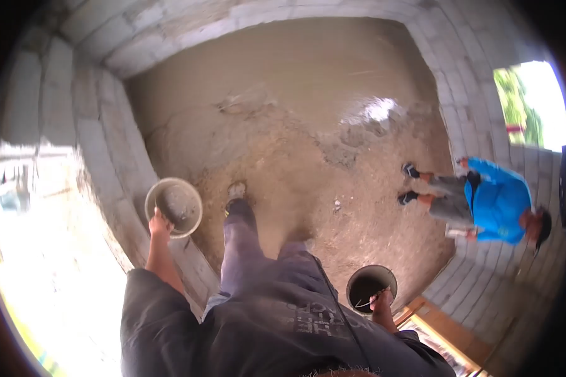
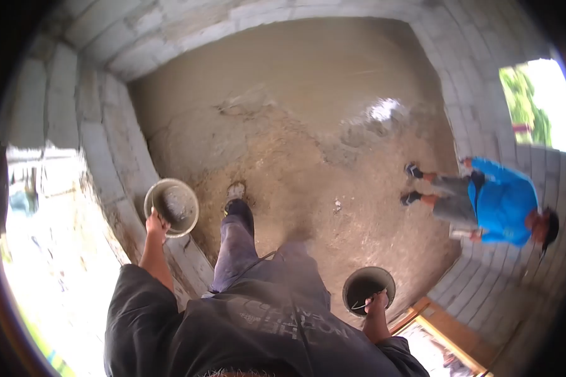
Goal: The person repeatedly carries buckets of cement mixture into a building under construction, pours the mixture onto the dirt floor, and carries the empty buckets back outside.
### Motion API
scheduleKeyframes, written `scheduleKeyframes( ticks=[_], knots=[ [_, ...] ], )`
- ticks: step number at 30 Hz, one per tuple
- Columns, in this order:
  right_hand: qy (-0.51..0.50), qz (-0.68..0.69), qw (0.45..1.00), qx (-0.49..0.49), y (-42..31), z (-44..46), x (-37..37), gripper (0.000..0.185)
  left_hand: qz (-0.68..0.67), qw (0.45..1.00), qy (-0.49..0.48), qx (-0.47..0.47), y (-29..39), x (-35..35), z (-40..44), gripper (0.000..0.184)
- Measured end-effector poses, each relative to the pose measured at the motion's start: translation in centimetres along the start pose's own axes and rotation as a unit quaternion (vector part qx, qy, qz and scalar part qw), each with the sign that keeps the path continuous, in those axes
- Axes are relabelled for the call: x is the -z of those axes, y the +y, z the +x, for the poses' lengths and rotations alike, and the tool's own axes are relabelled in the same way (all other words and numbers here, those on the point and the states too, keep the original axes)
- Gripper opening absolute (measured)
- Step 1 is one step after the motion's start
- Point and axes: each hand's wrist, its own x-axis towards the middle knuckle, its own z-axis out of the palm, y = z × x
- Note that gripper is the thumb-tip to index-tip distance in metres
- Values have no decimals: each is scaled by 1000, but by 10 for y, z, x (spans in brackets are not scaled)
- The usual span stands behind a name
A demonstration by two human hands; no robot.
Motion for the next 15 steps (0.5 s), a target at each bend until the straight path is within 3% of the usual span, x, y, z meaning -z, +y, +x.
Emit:
scheduleKeyframes(
  ticks=[2, 3, 4, 6, 9, 10, 11, 13, 14, 15],
  knots=[
    [13, 52, 995, -90, 60, 22, 71, 34, 174, 980, -10, -97, 4, 7, 0, 40],
    [22, 87, 987, -136, 95, 44, 102, 32, 284, 944, -2, -171, 7, 7, 0, 40],
    [26, 120, 976, -180, 121, 63, 124, 31, 301, 933, -1, -199, 11, 3, -8, 40],
    [52, 136, 967, -208, 169, 52, 166, 28, 196, 972, -53, -121, 22, -27, -58, 44],
    [64, 241, 934, -256, 248, 84, 227, 25, 379, 908, 29, -177, 24, -82, -124, 51],
    [70, 290, 912, -283, 305, 98, 249, 25, 439, 871, 45, -216, 28, -92, -139, 54],
    [74, 339, 887, -304, 352, 104, 262, 25, 453, 855, 53, -245, 30, -108, -156, 56],
    [59, 427, 838, -334, 380, 87, 281, 27, 471, 835, 81, -274, 24, -160, -204, 62],
    [53, 465, 815, -342, 385, 77, 295, 28, 499, 817, 78, -277, 15, -191, -254, 56],
    [67, 442, 825, -345, 417, 91, 295, 30, 513, 806, 59, -290, 1, -213, -277, 52]
  ],
)
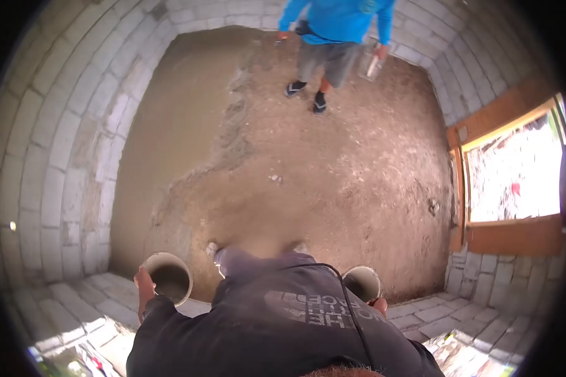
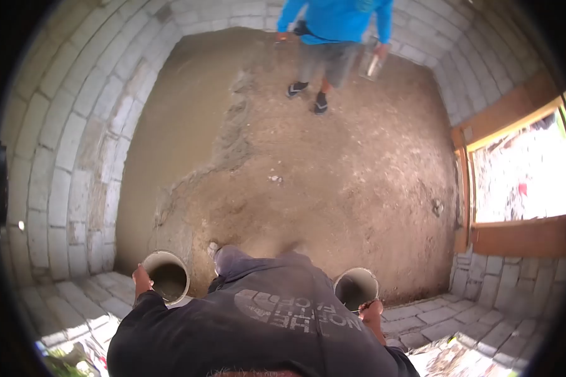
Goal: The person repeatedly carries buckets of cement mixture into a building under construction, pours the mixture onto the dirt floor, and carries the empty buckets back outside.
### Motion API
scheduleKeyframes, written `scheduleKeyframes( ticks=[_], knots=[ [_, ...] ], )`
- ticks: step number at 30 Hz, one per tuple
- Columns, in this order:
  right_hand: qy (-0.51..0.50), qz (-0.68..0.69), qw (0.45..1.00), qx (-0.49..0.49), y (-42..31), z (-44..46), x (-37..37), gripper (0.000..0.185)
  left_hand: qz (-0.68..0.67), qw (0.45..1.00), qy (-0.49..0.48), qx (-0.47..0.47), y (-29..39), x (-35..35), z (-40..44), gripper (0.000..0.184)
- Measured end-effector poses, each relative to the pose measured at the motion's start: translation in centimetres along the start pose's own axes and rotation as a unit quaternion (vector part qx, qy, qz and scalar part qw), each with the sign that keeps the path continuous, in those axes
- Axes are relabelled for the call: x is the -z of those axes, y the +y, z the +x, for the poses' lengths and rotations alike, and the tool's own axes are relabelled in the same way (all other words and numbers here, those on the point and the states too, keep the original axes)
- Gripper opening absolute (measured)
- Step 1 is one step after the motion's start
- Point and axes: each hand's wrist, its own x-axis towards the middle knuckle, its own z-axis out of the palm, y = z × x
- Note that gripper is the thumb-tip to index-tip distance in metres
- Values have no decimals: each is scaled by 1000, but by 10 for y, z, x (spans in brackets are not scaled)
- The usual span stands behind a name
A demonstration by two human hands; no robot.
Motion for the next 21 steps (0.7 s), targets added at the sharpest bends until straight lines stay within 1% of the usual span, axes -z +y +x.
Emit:
scheduleKeyframes(
  ticks=[2, 3, 4, 6, 7, 9, 11, 12, 14, 15, 16, 17, 18, 19, 21],
  knots=[
    [-18, 75, 997, 16, -1, -5, 22, 30, 12, 997, -50, -52, 49, -33, -41, 45],
    [-28, 108, 993, 25, -5, -17, 22, 31, 16, 995, -68, -75, 70, -52, -61, 41],
    [18, 146, 989, 5, -11, -19, 20, 32, 16, 992, -88, -93, 89, -72, -82, 38],
    [-24, 176, 983, -44, -26, 22, 32, 33, 13, 986, -104, -127, 116, -117, -110, 34],
    [-43, 194, 978, -69, -29, 48, 36, 34, -10, 982, -154, -110, 133, -130, -137, 35],
    [-36, 231, 970, -69, -40, 79, 32, 34, 13, 964, -218, -152, 163, -163, -187, 34],
    [-17, 269, 960, -73, -58, 87, 33, 34, 36, 945, -249, -210, 186, -194, -219, 32],
    [-6, 296, 952, -75, -70, 87, 29, 34, 52, 929, -275, -241, 205, -220, -237, 31],
    [32, 298, 952, -56, -91, 85, 29, 34, 86, 906, -311, -272, 239, -273, -270, 30],
    [41, 315, 947, -55, -99, 91, 39, 34, 144, 899, -317, -265, 260, -305, -284, 30],
    [48, 334, 940, -54, -110, 97, 42, 33, 150, 890, -330, -276, 277, -339, -317, 31],
    [57, 351, 933, -57, -110, 100, 47, 33, 146, 894, -335, -259, 296, -377, -352, 32],
    [55, 367, 928, -40, -112, 105, 53, 32, 155, 895, -344, -238, 313, -420, -368, 31],
    [68, 388, 918, -44, -122, 99, 52, 32, 199, 871, -377, -245, 330, -468, -404, 31],
    [99, 407, 906, -62, -136, 79, 59, 33, 290, 825, -420, -242, 337, -535, -463, 33]
  ],
)
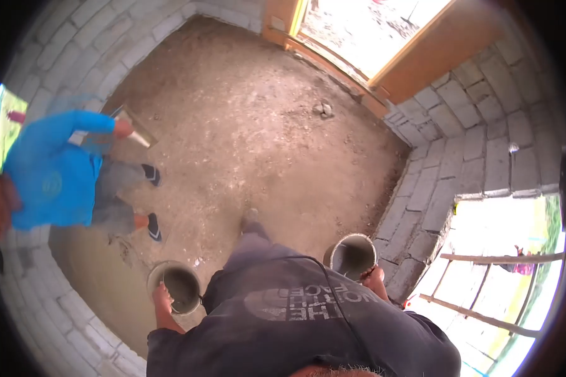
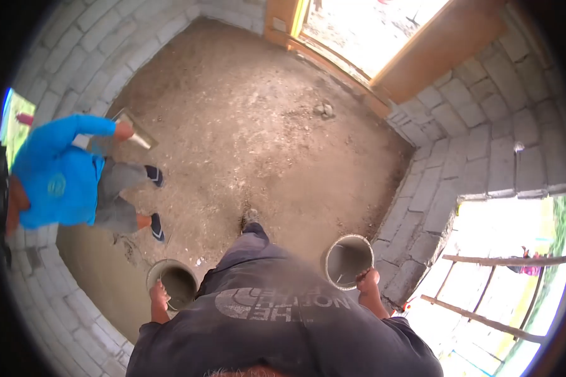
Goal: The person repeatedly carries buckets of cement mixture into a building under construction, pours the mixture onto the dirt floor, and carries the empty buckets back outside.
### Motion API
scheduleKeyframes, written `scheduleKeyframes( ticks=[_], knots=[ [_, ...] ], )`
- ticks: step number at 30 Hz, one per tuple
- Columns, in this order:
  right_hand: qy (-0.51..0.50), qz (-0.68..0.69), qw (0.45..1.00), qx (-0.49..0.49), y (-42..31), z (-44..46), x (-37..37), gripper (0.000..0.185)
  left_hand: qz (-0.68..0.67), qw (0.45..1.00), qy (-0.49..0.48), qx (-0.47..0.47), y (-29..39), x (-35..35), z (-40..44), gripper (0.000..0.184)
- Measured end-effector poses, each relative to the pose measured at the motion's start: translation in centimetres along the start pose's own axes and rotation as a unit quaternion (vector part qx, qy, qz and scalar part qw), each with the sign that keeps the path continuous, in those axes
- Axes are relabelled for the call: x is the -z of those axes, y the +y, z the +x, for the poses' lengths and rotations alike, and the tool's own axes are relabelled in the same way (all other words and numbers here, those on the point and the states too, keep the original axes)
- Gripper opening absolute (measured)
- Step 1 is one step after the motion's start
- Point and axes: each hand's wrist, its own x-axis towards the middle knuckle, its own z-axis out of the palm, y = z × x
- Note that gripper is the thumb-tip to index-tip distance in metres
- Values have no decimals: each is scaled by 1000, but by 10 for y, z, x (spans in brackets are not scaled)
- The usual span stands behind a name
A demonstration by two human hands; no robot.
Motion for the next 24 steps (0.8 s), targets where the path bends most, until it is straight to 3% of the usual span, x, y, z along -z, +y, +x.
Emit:
scheduleKeyframes(
  ticks=[2, 5, 8, 12, 15, 18, 19, 20, 21, 22, 23, 24],
  knots=[
    [-8, 44, 999, 12, -5, -7, -17, 34, 71, 996, 23, -54, 86, -82, 11, 38],
    [-1, 107, 994, 18, -1, -31, -36, 33, 129, 981, -118, -82, 216, -172, 10, 34],
    [46, 111, 992, 23, -1, -30, -71, 32, 201, 952, -112, -203, 333, -258, 12, 35],
    [86, 130, 987, -28, -25, 23, -126, 32, 172, 947, -99, -253, 476, -370, 2, 37],
    [93, 73, 988, -99, -66, 93, -163, 28, 127, 937, -74, -316, 547, -438, -29, 39],
    [89, -49, 993, -55, -149, 124, -232, 28, 68, 928, -71, -359, 611, -499, -64, 38],
    [66, -180, 981, 0, -174, 143, -248, 28, 58, 926, -75, -366, 630, -515, -68, 38],
    [37, -474, 871, 125, -194, 175, -258, 27, 57, 919, -77, -383, 647, -531, -81, 38],
    [33, -670, 704, 233, -212, 207, -269, 27, 59, 913, -77, -397, 665, -548, -101, 38],
    [42, -722, 632, 279, -230, 236, -284, 27, 59, 906, -78, -413, 683, -565, -113, 38],
    [55, -718, 632, 287, -244, 279, -295, 27, 52, 900, -74, -426, 701, -581, -113, 37],
    [57, -566, 789, 233, -287, 242, -327, 27, 44, 895, -70, -439, 720, -599, -110, 36]
  ],
)
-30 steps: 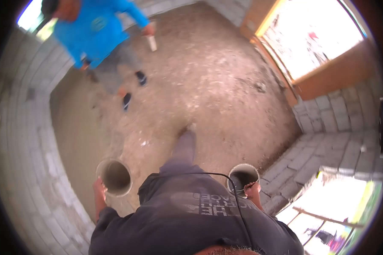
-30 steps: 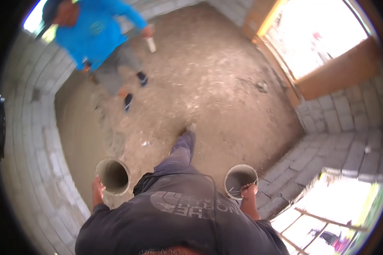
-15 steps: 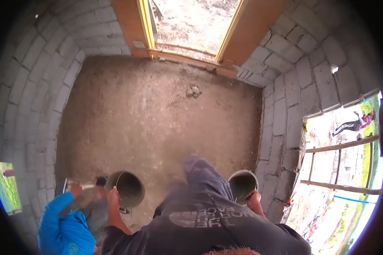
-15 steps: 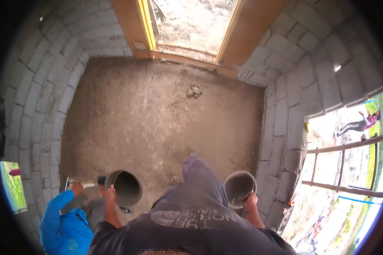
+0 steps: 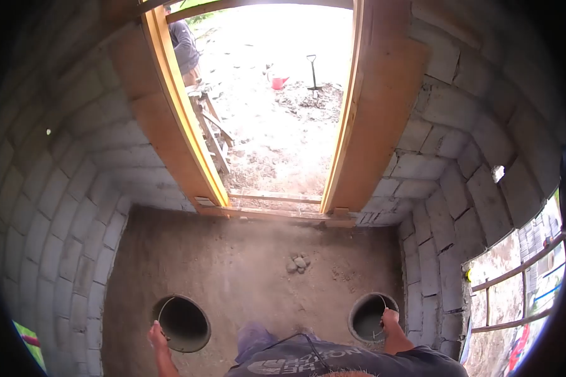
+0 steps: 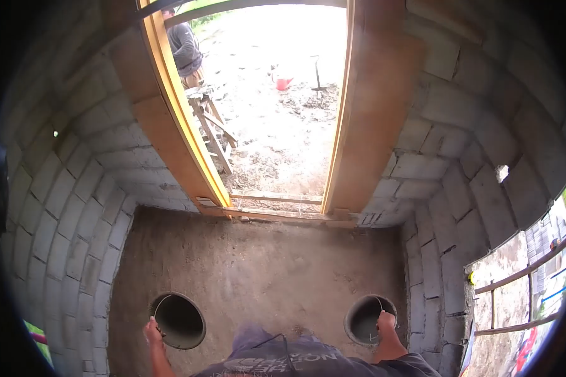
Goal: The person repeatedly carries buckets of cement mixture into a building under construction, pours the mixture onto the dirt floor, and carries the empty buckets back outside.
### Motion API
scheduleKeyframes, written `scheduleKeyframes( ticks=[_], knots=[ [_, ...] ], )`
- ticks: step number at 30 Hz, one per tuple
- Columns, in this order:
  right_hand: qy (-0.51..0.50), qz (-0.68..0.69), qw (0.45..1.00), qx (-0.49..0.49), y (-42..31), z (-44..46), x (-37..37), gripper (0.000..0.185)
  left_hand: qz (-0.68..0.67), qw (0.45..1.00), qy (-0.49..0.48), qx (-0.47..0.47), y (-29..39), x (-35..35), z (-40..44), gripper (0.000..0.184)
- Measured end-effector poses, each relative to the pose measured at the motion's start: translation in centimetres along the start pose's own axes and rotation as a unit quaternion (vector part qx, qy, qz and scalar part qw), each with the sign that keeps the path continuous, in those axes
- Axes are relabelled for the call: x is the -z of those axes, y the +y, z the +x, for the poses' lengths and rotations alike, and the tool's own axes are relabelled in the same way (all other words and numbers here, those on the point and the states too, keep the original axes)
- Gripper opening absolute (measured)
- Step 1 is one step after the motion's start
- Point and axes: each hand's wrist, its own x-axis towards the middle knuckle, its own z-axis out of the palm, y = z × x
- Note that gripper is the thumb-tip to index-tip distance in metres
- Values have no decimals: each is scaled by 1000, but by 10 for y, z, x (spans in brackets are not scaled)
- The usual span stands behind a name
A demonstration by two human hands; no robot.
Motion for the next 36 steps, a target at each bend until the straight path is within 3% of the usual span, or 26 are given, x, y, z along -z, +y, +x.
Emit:
scheduleKeyframes(
  ticks=[1, 2, 3, 4, 6, 9, 12, 19, 22, 24, 25, 27, 29, 30, 34, 36],
  knots=[
    [17, 361, 923, -132, -58, -7, 33, 27, -3, 1000, 7, -15, 10, -15, 21, 35],
    [42, 466, 869, -161, -110, -18, 62, 28, -18, 1000, -5, -23, 26, -34, 42, 34],
    [51, 499, 851, -157, -150, -27, 84, 28, -25, 999, -18, -26, 45, -56, 60, 32],
    [76, 512, 849, -109, -171, -17, 84, 36, -20, 999, -32, -25, 62, -70, 75, 31],
    [82, 548, 824, -116, -218, -20, 93, 35, 12, 993, -114, -28, 89, -109, 113, 29],
    [92, 551, 808, -188, -264, -38, 79, 34, 62, 975, -212, -23, 130, -190, 165, 38],
    [84, 523, 825, -197, -302, -78, 50, 35, 113, 940, -318, -42, 167, -270, 205, 40],
    [51, 354, 839, -411, -389, -131, -8, 35, 121, 915, -377, -72, 258, -487, 302, 39],
    [44, 452, 759, -467, -398, -116, -25, 34, 109, 919, -371, -76, 294, -576, 346, 37],
    [14, 389, 785, -481, -398, -73, -38, 34, 122, 914, -375, -98, 322, -625, 371, 32],
    [-5, 359, 795, -488, -414, -60, -31, 33, 92, 916, -378, -97, 336, -649, 384, 30],
    [11, 447, 764, -465, -448, -25, -3, 33, 72, 923, -366, -95, 370, -687, 398, 28],
    [-13, 407, 795, -450, -499, 34, 54, 34, 15, 908, -410, -83, 397, -720, 425, 30],
    [-21, 467, 782, -412, -494, 57, 61, 34, -9, 895, -436, -91, 409, -735, 438, 31],
    [36, 601, 738, -304, -529, 123, 136, 34, 12, 911, -395, -120, 449, -806, 460, 32],
    [50, 601, 724, -333, -558, 146, 183, 34, 22, 908, -400, -122, 458, -839, 482, 33]
  ],
)
